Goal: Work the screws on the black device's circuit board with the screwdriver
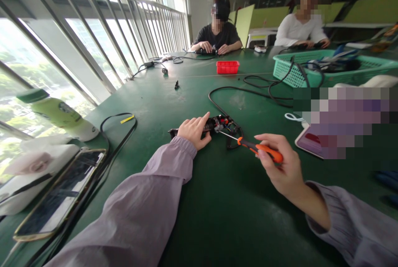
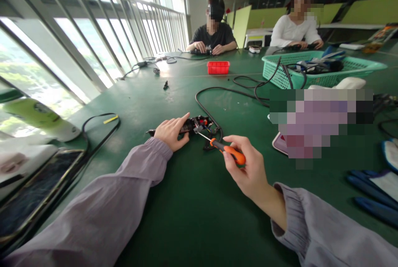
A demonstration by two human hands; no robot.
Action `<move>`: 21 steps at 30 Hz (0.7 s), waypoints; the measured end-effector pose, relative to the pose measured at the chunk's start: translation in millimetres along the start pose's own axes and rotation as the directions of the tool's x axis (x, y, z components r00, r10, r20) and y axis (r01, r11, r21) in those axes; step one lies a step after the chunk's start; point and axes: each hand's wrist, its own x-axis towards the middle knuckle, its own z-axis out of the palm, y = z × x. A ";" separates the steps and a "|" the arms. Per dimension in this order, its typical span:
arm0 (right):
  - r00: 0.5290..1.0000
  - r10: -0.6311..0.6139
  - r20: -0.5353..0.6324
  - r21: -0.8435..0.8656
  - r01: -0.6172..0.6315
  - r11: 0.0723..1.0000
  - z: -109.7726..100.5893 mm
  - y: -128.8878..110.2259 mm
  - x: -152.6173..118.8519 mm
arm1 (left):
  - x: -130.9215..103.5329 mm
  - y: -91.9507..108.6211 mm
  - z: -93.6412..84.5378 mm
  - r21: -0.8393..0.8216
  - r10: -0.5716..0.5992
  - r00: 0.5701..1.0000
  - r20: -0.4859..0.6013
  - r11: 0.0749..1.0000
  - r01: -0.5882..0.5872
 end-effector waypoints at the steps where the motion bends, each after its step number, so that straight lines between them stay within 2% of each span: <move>1: 0.998 0.034 0.056 0.013 -0.034 0.999 -1.3 -0.5 -0.2 | -0.1 0.0 -0.1 0.001 0.002 1.000 -0.002 1.000 -0.002; 3: 0.990 0.049 0.130 0.036 -0.054 0.998 -3.3 -1.0 -0.7 | -0.3 0.1 -0.5 0.001 0.006 1.000 -0.004 1.000 -0.006; 4: 0.991 0.039 0.125 0.041 -0.045 0.998 -3.5 -0.9 -1.1 | -0.3 0.2 -0.6 0.000 0.007 1.000 -0.004 1.000 -0.007; 6: 0.998 -0.003 0.055 0.021 0.001 1.000 -2.4 0.0 -1.7 | -0.4 0.4 -0.7 -0.005 0.008 1.000 -0.002 1.000 -0.008; 9: 0.987 -0.107 -0.121 -0.023 0.105 0.994 0.9 1.9 -1.9 | -0.5 0.6 -0.6 -0.007 0.008 1.000 -0.003 1.000 -0.008; 11: 0.974 -0.152 -0.166 -0.048 0.146 0.988 2.0 2.0 -1.9 | -0.6 0.7 -0.4 -0.004 0.010 1.000 -0.009 1.000 -0.010; 16: 0.998 -0.053 0.017 -0.071 0.054 0.996 1.0 -0.6 -1.7 | -0.3 1.2 -1.2 -0.012 0.009 1.000 -0.011 1.000 -0.009; 21: 0.972 -0.170 -0.162 -0.054 0.163 0.985 2.0 1.4 -1.4 | 0.4 0.6 -0.8 -0.006 0.008 1.000 -0.007 1.000 -0.008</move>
